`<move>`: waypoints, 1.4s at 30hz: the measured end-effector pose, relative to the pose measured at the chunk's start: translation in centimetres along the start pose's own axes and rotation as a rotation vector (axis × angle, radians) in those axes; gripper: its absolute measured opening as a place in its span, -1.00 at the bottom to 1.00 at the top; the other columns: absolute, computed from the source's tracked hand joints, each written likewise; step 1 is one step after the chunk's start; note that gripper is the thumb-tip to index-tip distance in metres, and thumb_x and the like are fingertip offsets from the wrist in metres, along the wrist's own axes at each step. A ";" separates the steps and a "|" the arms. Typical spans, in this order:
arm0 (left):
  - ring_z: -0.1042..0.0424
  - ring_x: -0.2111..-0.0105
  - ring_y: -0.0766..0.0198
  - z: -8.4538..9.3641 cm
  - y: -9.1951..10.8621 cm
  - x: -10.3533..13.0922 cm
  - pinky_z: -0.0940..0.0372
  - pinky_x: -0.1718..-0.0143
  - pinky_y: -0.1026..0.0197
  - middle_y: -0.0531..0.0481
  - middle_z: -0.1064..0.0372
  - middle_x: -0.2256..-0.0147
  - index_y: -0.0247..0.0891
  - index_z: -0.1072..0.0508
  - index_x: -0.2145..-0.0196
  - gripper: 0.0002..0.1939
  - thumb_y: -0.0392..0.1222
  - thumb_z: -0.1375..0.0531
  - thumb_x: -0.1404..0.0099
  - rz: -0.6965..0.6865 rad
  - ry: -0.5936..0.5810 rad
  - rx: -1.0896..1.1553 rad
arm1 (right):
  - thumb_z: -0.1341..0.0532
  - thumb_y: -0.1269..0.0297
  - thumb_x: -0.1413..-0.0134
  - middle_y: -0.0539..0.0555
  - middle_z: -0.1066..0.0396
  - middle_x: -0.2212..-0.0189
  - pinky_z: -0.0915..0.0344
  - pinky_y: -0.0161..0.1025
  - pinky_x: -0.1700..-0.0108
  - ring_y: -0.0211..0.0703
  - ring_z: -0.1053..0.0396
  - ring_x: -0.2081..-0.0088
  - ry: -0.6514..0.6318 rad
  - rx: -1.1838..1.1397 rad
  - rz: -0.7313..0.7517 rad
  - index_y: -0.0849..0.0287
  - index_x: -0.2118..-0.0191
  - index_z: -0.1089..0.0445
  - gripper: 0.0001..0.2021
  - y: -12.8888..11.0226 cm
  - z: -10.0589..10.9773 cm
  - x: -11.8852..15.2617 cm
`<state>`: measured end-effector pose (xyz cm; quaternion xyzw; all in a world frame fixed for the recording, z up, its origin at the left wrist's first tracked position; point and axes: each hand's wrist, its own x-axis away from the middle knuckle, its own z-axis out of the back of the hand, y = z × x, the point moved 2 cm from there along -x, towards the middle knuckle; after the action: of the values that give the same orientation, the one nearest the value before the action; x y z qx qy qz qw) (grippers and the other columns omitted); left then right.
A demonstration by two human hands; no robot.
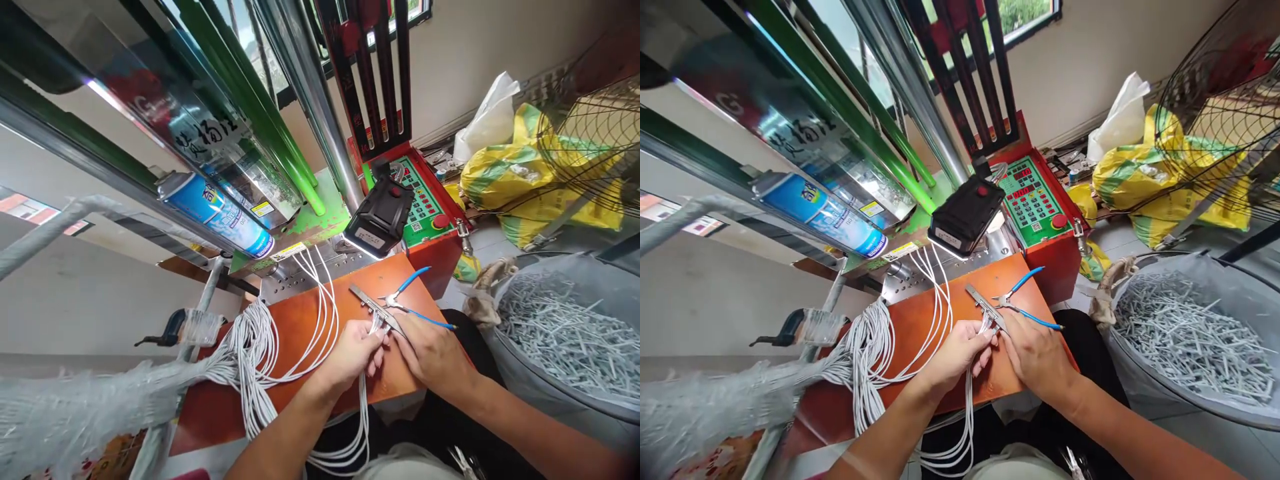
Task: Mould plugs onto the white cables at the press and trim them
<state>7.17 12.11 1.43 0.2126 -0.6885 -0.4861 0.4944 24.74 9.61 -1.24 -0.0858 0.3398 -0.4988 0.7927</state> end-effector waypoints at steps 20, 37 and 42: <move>-0.24 0.73 0.45 2.4 -0.1 -0.1 -0.08 0.70 0.40 0.10 -0.36 0.60 -0.28 -0.35 0.35 -0.52 0.24 -0.26 -0.34 -0.054 0.111 -0.061 | -0.02 0.31 -0.47 0.13 -0.49 -0.18 -0.46 0.03 -0.24 0.01 -0.48 -0.18 -0.019 -0.092 -0.067 0.13 -0.26 -0.38 -0.62 0.5 -0.1 -0.2; -0.56 0.57 0.20 4.2 0.4 -0.6 -0.35 0.59 0.30 -0.11 -0.53 0.51 -0.34 -0.42 0.39 -0.49 0.20 -0.41 -0.07 0.084 0.015 0.007 | -0.01 0.27 -0.50 0.10 -0.48 -0.20 -0.47 0.03 -0.21 0.01 -0.48 -0.20 0.003 -0.045 -0.019 0.10 -0.25 -0.37 -0.64 0.6 -0.2 0.0; -0.55 0.59 0.23 4.6 0.7 -0.9 -0.31 0.65 0.35 -0.10 -0.54 0.51 -0.31 -0.39 0.38 -0.55 0.16 -0.36 -0.19 0.062 -0.061 -0.015 | 0.00 0.28 -0.49 0.09 -0.47 -0.21 -0.48 0.03 -0.20 0.02 -0.46 -0.22 -0.010 -0.021 0.046 0.12 -0.27 -0.34 -0.63 0.7 0.0 -0.1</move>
<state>3.59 15.23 1.47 0.1725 -0.7060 -0.4819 0.4895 25.17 10.02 -1.55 -0.0887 0.3428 -0.4764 0.8048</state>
